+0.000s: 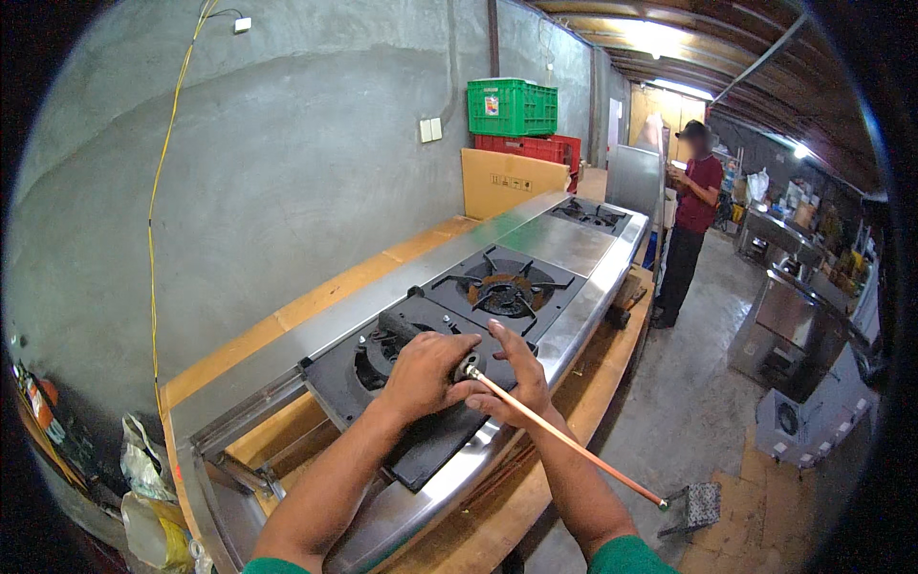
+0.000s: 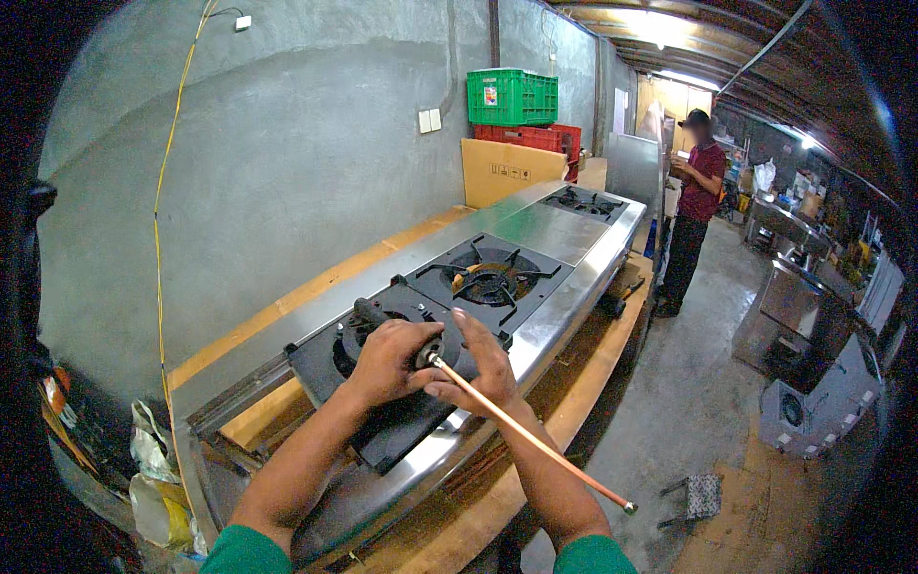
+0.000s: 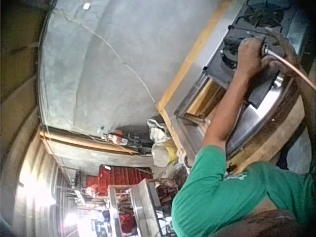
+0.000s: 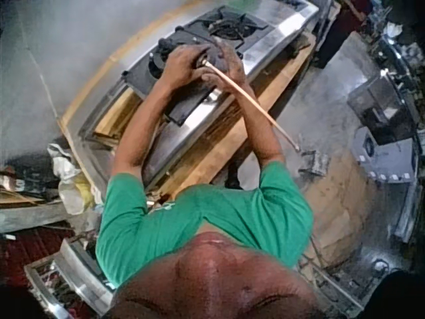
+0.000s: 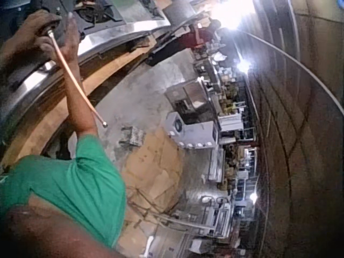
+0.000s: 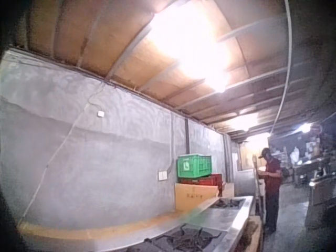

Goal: The person assembles a gas stove burner by connecting a copper pipe to the burner valve and tightening it with a wrench. They then place the burner grate over the burner and secure it with screws using a screwdriver.

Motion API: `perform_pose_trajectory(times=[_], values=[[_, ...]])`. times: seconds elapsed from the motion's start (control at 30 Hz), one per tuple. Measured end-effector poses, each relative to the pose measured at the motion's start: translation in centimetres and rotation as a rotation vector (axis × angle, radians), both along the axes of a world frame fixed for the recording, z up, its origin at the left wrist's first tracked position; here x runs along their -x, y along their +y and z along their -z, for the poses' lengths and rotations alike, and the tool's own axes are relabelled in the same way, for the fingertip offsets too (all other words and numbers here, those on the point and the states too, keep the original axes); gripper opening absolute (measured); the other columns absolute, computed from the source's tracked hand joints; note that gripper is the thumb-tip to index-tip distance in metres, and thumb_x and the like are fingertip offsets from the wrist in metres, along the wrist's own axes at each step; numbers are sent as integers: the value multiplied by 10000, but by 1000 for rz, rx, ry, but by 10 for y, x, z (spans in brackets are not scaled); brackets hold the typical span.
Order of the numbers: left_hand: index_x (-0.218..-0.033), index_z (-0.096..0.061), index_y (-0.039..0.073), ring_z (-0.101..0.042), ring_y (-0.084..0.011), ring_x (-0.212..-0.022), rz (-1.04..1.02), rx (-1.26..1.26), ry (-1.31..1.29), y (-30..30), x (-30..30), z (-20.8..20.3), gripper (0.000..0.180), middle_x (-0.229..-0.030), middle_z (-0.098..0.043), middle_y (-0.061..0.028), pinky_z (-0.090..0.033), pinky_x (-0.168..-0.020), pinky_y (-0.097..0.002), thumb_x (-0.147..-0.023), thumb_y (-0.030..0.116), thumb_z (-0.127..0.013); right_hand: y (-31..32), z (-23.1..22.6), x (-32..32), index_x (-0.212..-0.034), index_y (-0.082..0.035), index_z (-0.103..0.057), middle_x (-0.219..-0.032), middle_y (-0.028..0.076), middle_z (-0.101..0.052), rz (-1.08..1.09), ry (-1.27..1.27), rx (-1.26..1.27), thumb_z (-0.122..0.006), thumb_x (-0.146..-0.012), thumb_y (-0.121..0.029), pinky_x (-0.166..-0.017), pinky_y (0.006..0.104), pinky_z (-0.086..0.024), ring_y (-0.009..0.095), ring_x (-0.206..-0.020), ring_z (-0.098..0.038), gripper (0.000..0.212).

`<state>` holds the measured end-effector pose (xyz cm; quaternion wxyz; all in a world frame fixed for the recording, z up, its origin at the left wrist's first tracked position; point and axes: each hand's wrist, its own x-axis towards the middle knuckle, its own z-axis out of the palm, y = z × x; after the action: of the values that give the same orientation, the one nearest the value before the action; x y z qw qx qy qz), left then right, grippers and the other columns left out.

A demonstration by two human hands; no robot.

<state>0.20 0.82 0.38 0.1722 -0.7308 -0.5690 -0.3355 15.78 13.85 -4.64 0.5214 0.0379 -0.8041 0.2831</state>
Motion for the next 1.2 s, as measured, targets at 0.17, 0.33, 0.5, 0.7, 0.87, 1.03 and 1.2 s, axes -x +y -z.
perform_pose_trajectory(times=[0.17, 0.33, 0.5, 0.7, 0.87, 1.03, 1.2], values=[[-1114, -601, 46, -636, -339, -921, 38, -59, -16, 7, 3, 10, 518, -950, -648, -121, -462, -854, -453, -757, 394, -744, 2, -3, 20, -1443, 51, -420, -1407, 234, -529, -146, -21, -29, -862, -705, -475, -1021, 400, -463, 328, -1281, -553, 1008], [-1105, -602, 47, -618, -322, -878, 80, -94, 49, 15, -3, 3, 487, -938, -622, -103, -447, -819, -434, -694, 275, -731, 7, -11, 11, -1326, 68, -536, -1238, 260, -620, -137, -1, -18, -817, -735, -318, -991, 398, -483, 378, -1140, -634, 760], [-1064, -601, 41, -618, -305, -849, 44, -97, 54, 10, -1, 5, 449, -900, -605, -99, -447, -806, -425, -687, 257, -714, 4, -17, 12, -1288, 79, -570, -1193, 256, -648, -146, -71, 8, -819, -724, -289, -981, 382, -493, 353, -1122, -653, 718], [-1050, -608, 47, -628, -323, -874, 22, -72, 59, 12, 0, 6, 438, -923, -634, -107, -454, -812, -438, -697, 289, -703, 4, -22, 10, -1257, 80, -597, -1166, 258, -662, -129, -78, 18, -813, -723, -257, -936, 371, -522, 343, -1086, -677, 668], [-1039, -619, 54, -638, -325, -893, 10, -75, 52, 14, 2, 8, 430, -943, -656, -108, -464, -807, -437, -695, 298, -703, 2, -25, 9, -1241, 84, -606, -1152, 258, -668, -136, -93, 47, -806, -719, -245, -927, 368, -527, 342, -1069, -684, 649], [-1012, -629, 53, -647, -316, -886, 5, -95, 45, 12, 1, 7, 407, -925, -659, -104, -471, -793, -427, -684, 281, -705, 1, -29, 9, -1232, 85, -610, -1141, 254, -675, -115, -105, 23, -804, -713, -231, -921, 368, -530, 340, -1055, -690, 638], [-1015, -628, 51, -653, -308, -875, 10, -97, 42, 12, 0, 7, 408, -912, -661, -95, -474, -782, -425, -665, 249, -699, 4, -27, 9, -1251, 76, -608, -1159, 242, -677, -128, -123, 35, -796, -713, -260, -924, 365, -533, 323, -1064, -690, 662]])
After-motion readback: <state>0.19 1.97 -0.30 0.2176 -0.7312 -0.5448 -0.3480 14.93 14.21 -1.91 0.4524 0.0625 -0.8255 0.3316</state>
